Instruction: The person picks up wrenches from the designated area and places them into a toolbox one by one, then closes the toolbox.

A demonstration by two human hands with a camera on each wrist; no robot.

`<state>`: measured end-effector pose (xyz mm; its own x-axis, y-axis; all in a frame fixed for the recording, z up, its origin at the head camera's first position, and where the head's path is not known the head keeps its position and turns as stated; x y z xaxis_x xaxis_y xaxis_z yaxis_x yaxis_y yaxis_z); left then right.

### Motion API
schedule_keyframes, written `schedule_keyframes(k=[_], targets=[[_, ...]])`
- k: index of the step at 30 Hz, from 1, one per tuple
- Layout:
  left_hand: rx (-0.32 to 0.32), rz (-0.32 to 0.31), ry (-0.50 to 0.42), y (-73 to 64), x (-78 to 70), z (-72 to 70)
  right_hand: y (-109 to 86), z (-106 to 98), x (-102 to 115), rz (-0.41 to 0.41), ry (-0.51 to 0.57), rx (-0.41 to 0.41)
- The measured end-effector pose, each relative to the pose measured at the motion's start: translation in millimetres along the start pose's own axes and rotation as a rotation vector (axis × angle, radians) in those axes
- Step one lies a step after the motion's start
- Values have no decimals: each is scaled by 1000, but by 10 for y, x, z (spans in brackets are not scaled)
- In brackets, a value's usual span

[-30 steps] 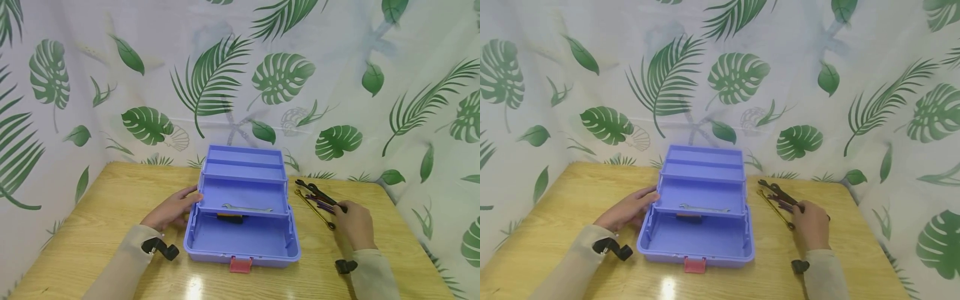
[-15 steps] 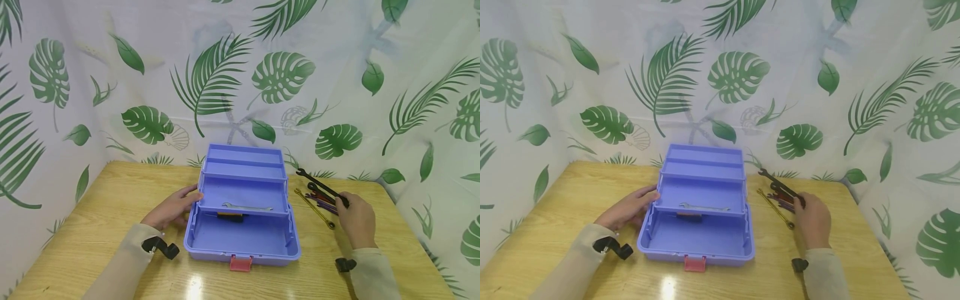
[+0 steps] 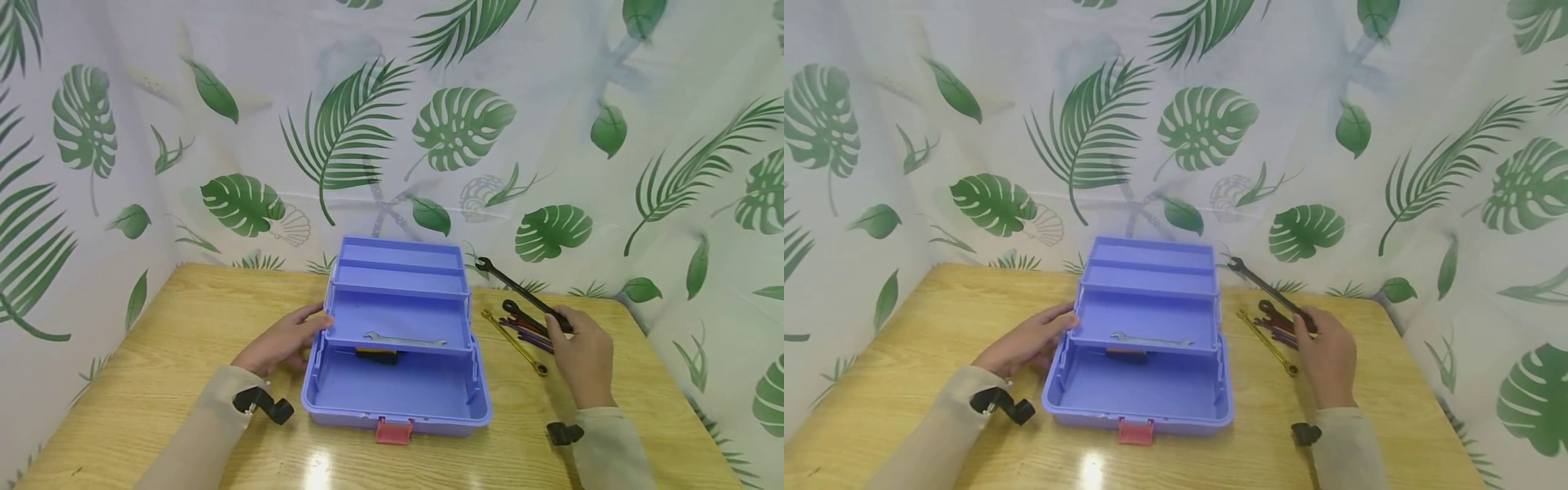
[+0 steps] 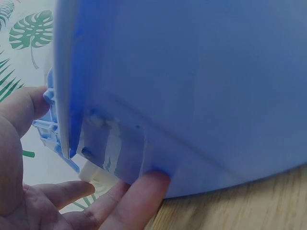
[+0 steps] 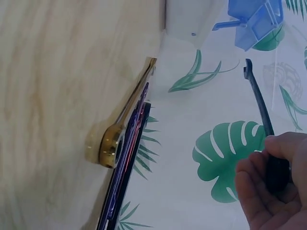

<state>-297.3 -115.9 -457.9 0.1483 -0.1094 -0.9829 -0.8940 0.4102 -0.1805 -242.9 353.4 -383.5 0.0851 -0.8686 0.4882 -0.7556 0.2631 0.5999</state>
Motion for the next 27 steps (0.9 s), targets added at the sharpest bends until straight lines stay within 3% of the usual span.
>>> schedule_keyframes(k=[11, 20, 27], targets=[[-2, -2, -10, -5, 2, 9, -7, -47, 129, -74, 36, -55], [-2, -10, -11, -12, -3, 19, -53, -95, 342, -256, 108, -96], [-2, 0, 8, -6, -14, 14, -71, -85, 482, -347, 121, -50]])
Point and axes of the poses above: each hand's wrist, its own y-axis towards the middle knuckle, its own z-axis out of the palm, x = y × z, the point moved 6 cm from there along y, towards the middle knuckle, and after that the axes turned 6 degrees about z, right-handed, at the moved point
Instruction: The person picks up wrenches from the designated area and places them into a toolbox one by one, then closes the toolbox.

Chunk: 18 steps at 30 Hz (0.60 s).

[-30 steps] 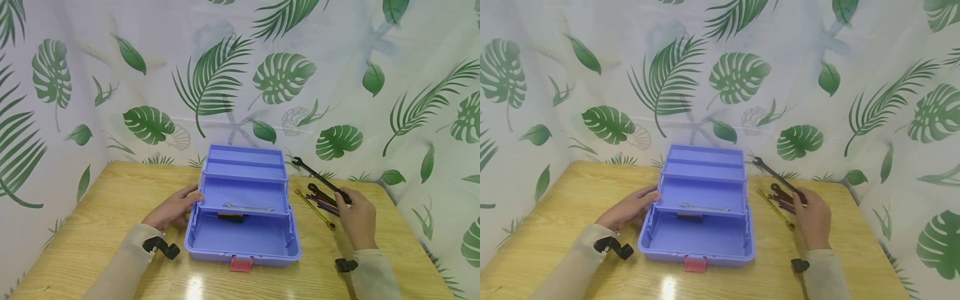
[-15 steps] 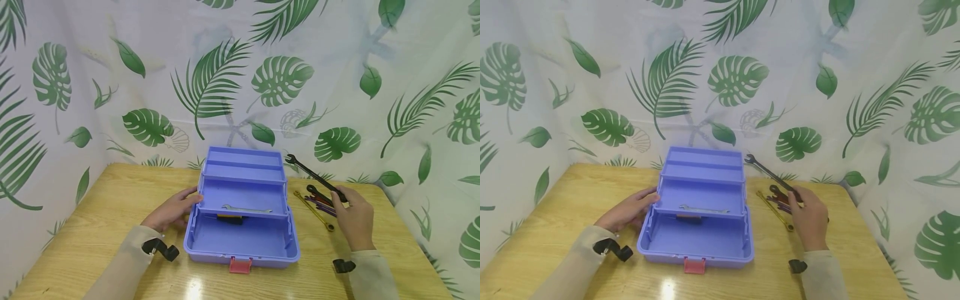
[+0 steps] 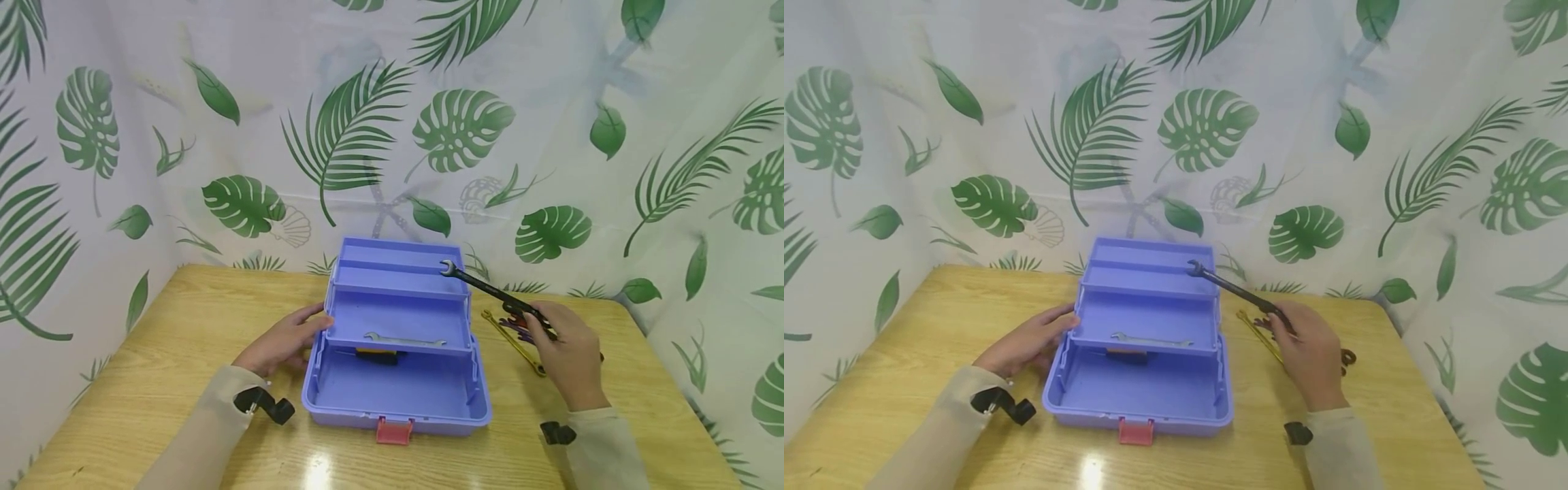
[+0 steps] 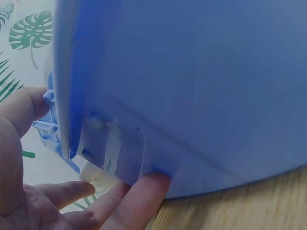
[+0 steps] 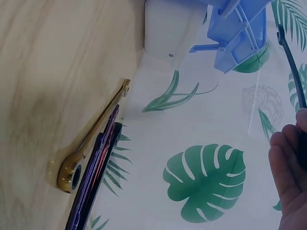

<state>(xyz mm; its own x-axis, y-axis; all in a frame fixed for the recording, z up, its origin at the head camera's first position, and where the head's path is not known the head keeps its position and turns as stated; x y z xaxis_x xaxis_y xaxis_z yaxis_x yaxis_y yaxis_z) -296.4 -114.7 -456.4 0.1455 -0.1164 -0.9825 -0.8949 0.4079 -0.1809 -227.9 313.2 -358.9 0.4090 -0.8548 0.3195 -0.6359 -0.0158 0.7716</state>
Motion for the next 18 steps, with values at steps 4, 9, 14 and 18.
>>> schedule_keyframes(k=[4, 9, 14, 18], targets=[[-7, -9, -24, 5, 17, 2, 2, 17, 66, -43, 26, 23], [-6, -6, -31, -7, 28, 8, 1, 52, 150, -75, 105, 81], [-1, 0, -45, -7, 38, 11, -3, 100, 229, -101, 114, 125], [5, 5, -54, -2, 33, 20, -20, 128, 268, -119, 95, 151]])
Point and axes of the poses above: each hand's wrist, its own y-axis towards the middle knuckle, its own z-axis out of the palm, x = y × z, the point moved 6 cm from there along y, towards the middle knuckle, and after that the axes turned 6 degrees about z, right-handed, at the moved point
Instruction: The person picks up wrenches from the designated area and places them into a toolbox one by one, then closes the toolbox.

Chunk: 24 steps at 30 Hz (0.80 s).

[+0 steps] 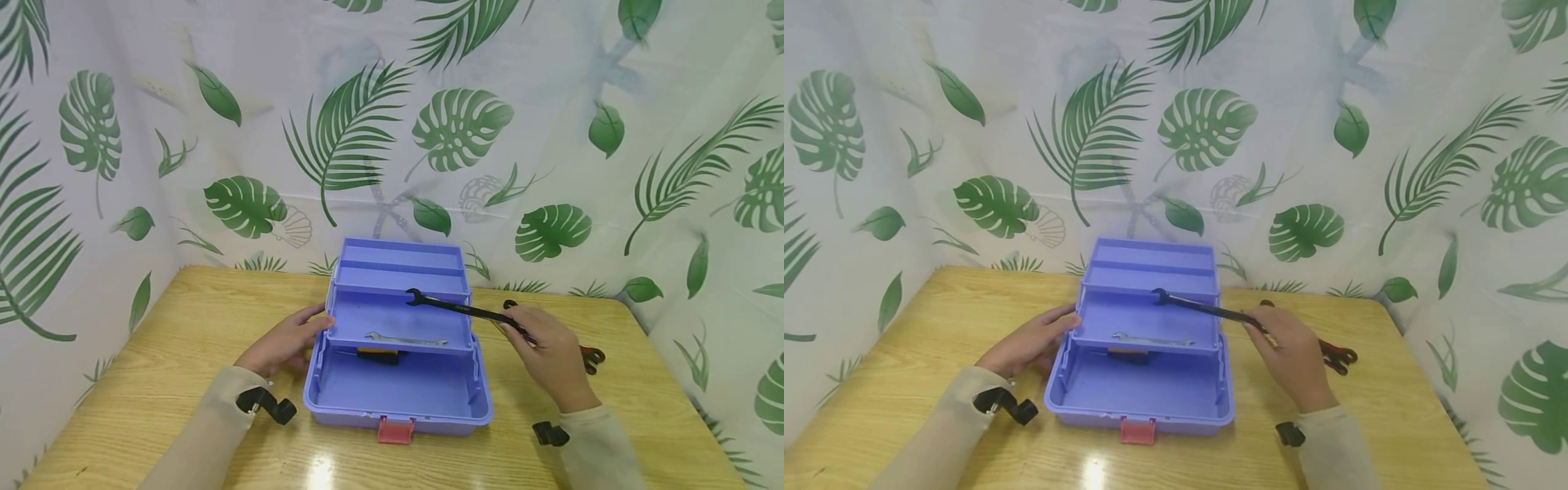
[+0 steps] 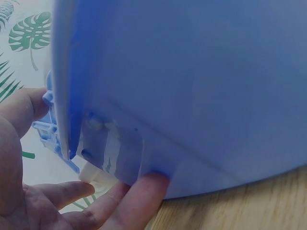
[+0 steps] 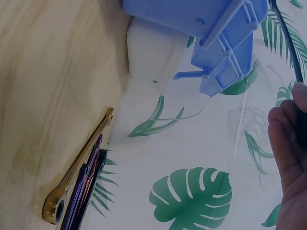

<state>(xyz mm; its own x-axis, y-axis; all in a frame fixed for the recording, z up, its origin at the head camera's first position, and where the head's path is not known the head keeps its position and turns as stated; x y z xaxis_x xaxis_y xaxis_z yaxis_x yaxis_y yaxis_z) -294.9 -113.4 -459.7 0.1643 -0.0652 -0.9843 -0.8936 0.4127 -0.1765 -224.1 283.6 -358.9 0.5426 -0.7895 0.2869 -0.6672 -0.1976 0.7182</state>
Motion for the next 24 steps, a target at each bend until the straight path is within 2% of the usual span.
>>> schedule_keyframes(k=[9, 14, 24], targets=[[-22, -4, 23, 13, 21, -23, -20, 93, 29, -58, -32, 29], [-12, 2, 25, 21, 13, -28, -8, 144, 89, -118, -51, 13], [-2, 3, 16, 8, -2, -9, 45, 224, 208, -139, -28, 38]])
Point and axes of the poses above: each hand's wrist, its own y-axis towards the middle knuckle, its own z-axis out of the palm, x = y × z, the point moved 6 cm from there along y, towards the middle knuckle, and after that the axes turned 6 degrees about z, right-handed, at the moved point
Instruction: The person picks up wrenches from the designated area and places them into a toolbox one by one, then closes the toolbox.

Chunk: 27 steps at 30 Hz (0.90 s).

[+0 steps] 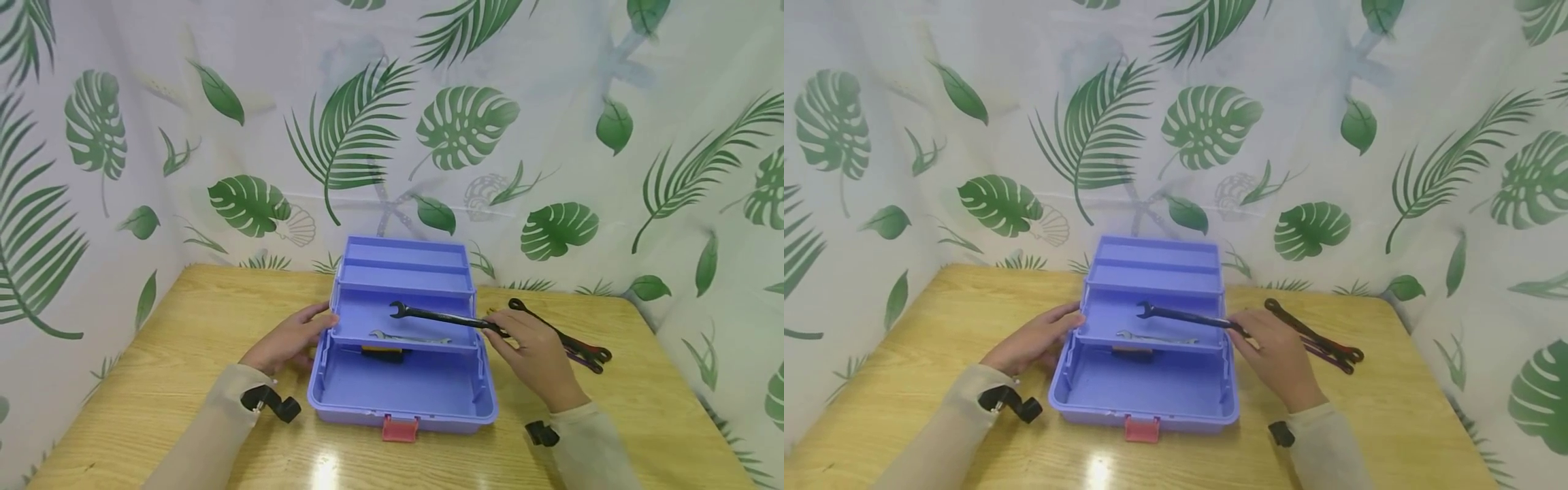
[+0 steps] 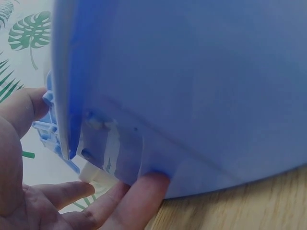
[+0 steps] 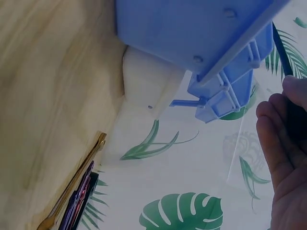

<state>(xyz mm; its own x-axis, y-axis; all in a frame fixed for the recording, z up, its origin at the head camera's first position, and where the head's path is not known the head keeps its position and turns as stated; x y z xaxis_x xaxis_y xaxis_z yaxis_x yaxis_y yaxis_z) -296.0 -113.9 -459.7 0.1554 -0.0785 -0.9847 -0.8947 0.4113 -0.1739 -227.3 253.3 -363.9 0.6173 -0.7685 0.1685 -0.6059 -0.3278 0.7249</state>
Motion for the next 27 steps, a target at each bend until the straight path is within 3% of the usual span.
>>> schedule_keyframes(k=[6, 15, 21, 27], targets=[[1, -1, 16, -17, -2, 18, 82, 63, 120, -57, 26, 43], [-21, -3, 37, -26, -22, 4, 182, 239, 237, -63, 36, 121], [-19, 6, 57, -35, -39, -4, 266, 396, 282, 53, 14, 278], [-8, 13, 55, -34, -39, 1, 302, 524, 266, 155, 66, 435]])
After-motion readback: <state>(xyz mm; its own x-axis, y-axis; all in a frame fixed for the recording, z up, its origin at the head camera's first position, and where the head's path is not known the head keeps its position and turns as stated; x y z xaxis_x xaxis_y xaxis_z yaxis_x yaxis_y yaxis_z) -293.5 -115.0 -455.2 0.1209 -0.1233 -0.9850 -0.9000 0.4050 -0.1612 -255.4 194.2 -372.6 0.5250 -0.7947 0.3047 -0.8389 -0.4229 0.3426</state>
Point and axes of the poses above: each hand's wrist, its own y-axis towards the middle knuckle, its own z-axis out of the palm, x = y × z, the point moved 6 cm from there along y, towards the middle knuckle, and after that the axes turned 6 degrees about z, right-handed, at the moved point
